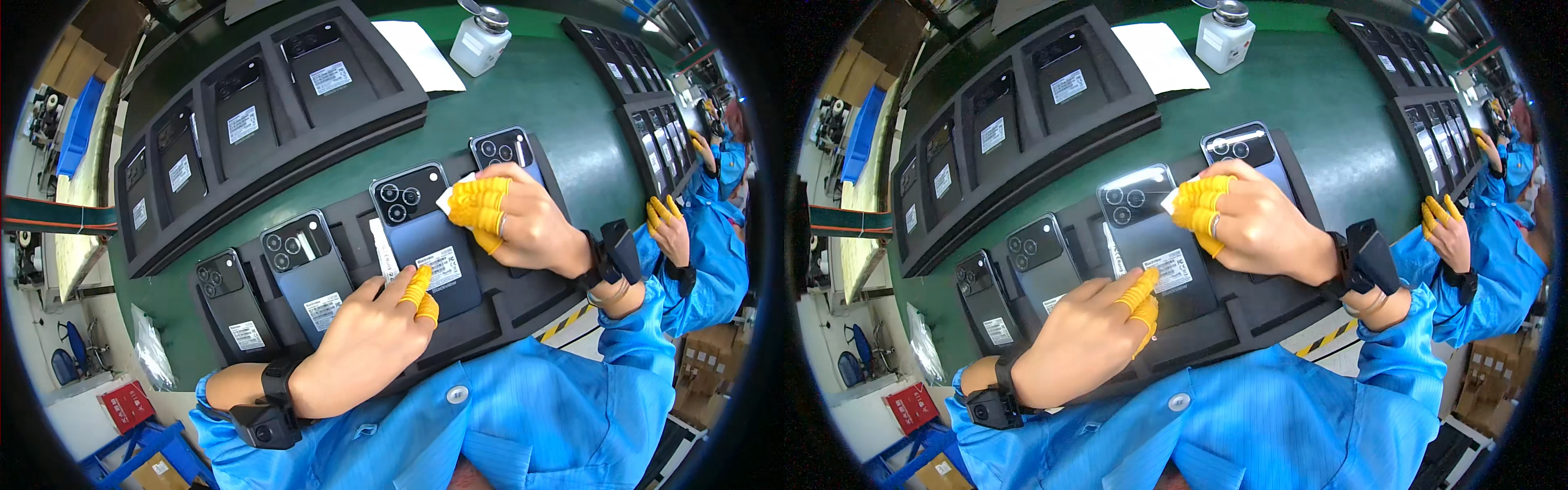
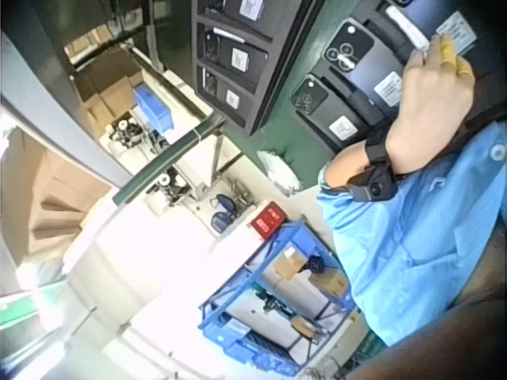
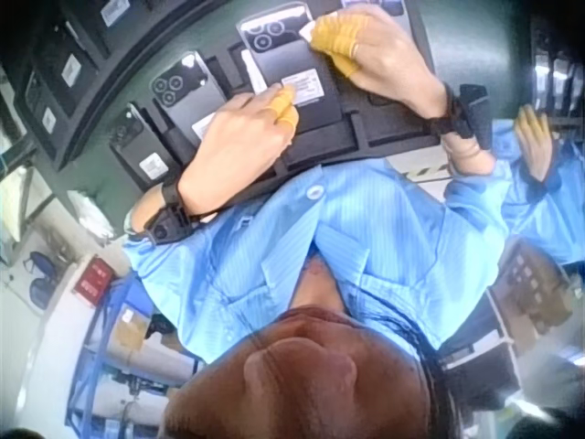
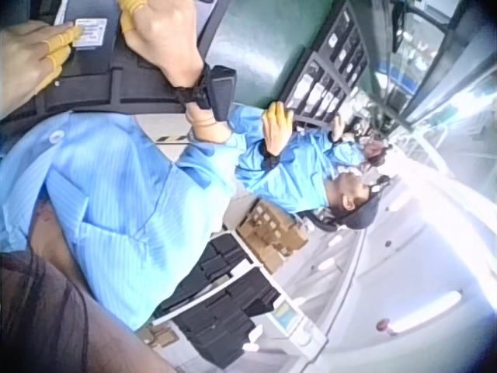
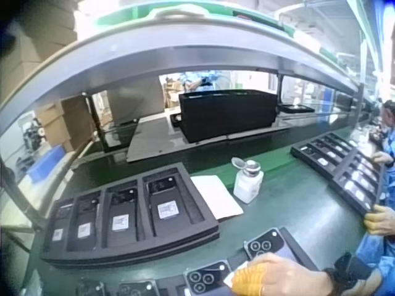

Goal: Cleaning the back panels and camera modules of smartphones on a production line using a cloth.

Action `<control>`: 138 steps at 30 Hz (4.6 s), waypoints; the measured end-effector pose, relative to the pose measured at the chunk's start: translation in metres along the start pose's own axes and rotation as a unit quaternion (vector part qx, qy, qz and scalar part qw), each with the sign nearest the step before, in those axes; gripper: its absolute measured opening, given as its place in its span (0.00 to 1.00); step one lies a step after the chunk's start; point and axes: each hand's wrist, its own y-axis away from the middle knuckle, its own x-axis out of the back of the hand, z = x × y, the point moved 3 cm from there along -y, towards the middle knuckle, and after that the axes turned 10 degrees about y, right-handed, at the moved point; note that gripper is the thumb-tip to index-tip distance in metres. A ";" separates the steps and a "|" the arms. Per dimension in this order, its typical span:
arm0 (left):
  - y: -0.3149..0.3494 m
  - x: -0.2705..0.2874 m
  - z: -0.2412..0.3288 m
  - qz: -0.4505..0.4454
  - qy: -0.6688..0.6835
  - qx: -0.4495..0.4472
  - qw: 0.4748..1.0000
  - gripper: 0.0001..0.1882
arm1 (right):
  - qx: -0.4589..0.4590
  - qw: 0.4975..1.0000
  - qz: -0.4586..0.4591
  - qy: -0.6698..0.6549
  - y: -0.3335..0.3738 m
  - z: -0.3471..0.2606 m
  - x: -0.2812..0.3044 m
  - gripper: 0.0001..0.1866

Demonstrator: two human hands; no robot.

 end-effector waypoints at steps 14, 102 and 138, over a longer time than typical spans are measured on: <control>-0.002 0.004 0.004 -0.012 -0.006 -0.006 1.000 0.10 | 0.020 0.999 0.031 0.011 -0.030 0.008 -0.025 0.13; -0.095 -0.020 0.028 -0.012 -0.035 -0.053 0.998 0.15 | -0.018 0.996 0.018 -0.082 0.042 0.071 0.025 0.05; -0.091 -0.023 0.034 0.010 -0.024 -0.046 0.999 0.15 | -0.093 0.989 0.115 -0.023 0.011 0.081 0.025 0.11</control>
